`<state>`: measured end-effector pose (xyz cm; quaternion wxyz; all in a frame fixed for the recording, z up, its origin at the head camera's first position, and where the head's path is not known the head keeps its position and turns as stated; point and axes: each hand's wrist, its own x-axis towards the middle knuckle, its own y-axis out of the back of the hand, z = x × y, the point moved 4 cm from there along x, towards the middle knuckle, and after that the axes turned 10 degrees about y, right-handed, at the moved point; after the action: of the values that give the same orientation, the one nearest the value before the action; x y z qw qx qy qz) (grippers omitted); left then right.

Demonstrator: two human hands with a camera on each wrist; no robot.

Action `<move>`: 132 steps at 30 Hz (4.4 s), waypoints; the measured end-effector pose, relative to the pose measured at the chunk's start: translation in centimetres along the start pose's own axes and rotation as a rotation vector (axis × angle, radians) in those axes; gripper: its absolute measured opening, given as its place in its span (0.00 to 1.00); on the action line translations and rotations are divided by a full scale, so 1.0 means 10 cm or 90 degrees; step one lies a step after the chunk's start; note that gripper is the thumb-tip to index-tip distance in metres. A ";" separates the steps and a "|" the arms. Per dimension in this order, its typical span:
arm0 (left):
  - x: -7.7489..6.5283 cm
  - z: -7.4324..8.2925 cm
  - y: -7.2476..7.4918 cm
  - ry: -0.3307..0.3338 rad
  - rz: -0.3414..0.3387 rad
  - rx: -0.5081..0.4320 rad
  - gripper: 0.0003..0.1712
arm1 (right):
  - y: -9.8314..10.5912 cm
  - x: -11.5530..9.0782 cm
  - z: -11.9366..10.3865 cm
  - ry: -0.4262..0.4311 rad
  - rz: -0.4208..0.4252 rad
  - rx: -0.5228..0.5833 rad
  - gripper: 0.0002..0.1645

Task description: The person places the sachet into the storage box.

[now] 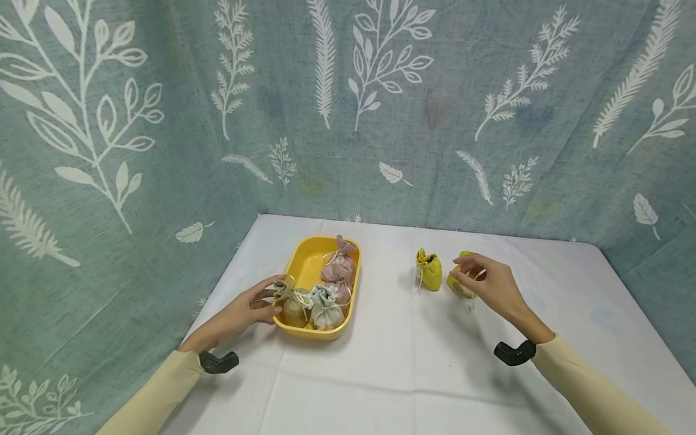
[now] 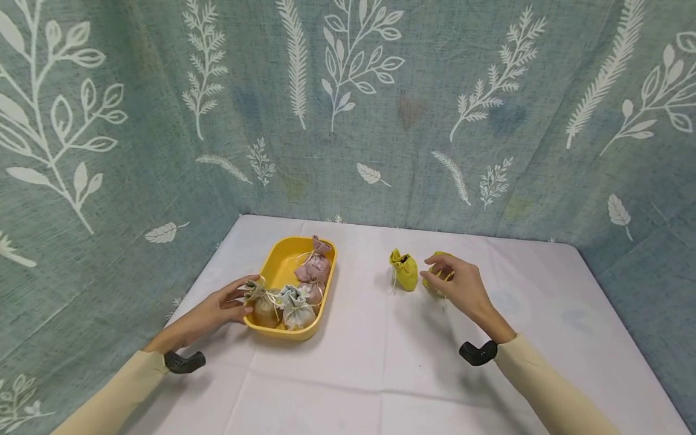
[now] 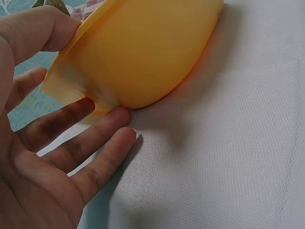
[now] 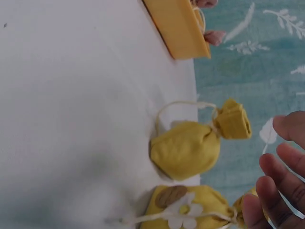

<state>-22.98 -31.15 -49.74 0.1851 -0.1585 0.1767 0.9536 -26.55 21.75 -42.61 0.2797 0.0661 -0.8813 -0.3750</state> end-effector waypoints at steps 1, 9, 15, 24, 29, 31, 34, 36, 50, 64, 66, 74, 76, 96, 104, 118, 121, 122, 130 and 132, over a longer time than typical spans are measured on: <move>0.00 0.00 0.00 0.000 0.001 0.000 0.43 | 0.02 -0.02 0.03 -0.005 0.001 -0.006 0.17; -0.01 0.00 0.00 0.000 -0.006 -0.004 0.43 | 0.11 -0.14 0.22 -0.033 0.029 -0.035 0.18; 0.01 -0.03 0.01 0.001 0.000 -0.006 0.43 | 0.16 -0.18 0.36 -0.069 0.051 -0.047 0.18; 0.03 -0.04 0.01 -0.005 -0.003 -0.006 0.43 | 0.16 -0.22 0.60 -0.166 0.025 -0.024 0.31; 0.04 -0.04 0.02 -0.007 -0.005 -0.008 0.43 | 0.10 -0.22 0.70 -0.211 -0.066 -0.012 0.45; 0.04 -0.04 0.02 -0.008 -0.006 -0.006 0.43 | 0.07 -0.20 0.72 -0.220 -0.086 -0.016 0.49; 0.03 -0.04 0.02 -0.009 -0.005 -0.006 0.42 | 0.04 -0.18 0.74 -0.225 -0.095 -0.021 0.51; 0.02 -0.04 0.01 -0.012 -0.006 -0.006 0.42 | 0.03 -0.15 0.75 -0.223 -0.091 -0.021 0.50; 0.03 -0.06 0.03 -0.012 -0.007 -0.009 0.43 | -0.03 -0.05 0.75 -0.259 -0.093 0.050 0.45; 0.04 -0.05 0.02 -0.010 -0.005 -0.005 0.42 | -0.02 -0.05 0.72 -0.190 -0.053 0.005 0.36; 0.04 -0.05 0.02 -0.008 -0.006 -0.006 0.42 | -0.02 -0.05 0.71 -0.182 -0.049 0.002 0.35; 0.03 -0.05 0.02 0.006 0.001 -0.003 0.43 | 0.01 -0.03 0.64 -0.162 -0.028 -0.004 0.36; 0.02 -0.06 0.02 0.009 0.002 -0.003 0.42 | 0.01 -0.02 0.61 -0.160 -0.024 -0.001 0.36; 0.11 -0.04 0.00 -0.010 -0.021 -0.022 0.43 | 0.29 0.21 0.18 -0.063 0.007 -0.042 0.23; 0.11 -0.06 -0.04 -0.003 -0.030 -0.017 0.44 | 0.37 0.26 0.00 -0.057 0.011 -0.028 0.21; 0.04 -0.05 0.04 -0.006 -0.014 -0.005 0.43 | 0.24 0.34 -0.24 -0.023 0.000 0.018 0.17; 0.05 -0.03 0.04 -0.007 -0.015 -0.004 0.43 | 0.22 0.35 -0.29 -0.023 0.003 0.034 0.16; 0.05 -0.02 0.03 -0.005 -0.015 -0.002 0.43 | 0.21 0.36 -0.30 -0.023 0.003 0.040 0.16; 0.05 -0.02 0.04 -0.008 -0.012 0.007 0.43 | 0.13 0.48 -0.43 -0.007 0.010 0.074 0.14; 0.05 -0.03 0.05 -0.008 -0.009 0.003 0.43 | 0.09 0.51 -0.47 -0.001 0.008 0.087 0.14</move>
<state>-23.55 -31.59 -50.08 0.1932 -0.1531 0.1767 0.9529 -28.15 17.80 -37.12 0.2765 0.0791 -0.9054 -0.3123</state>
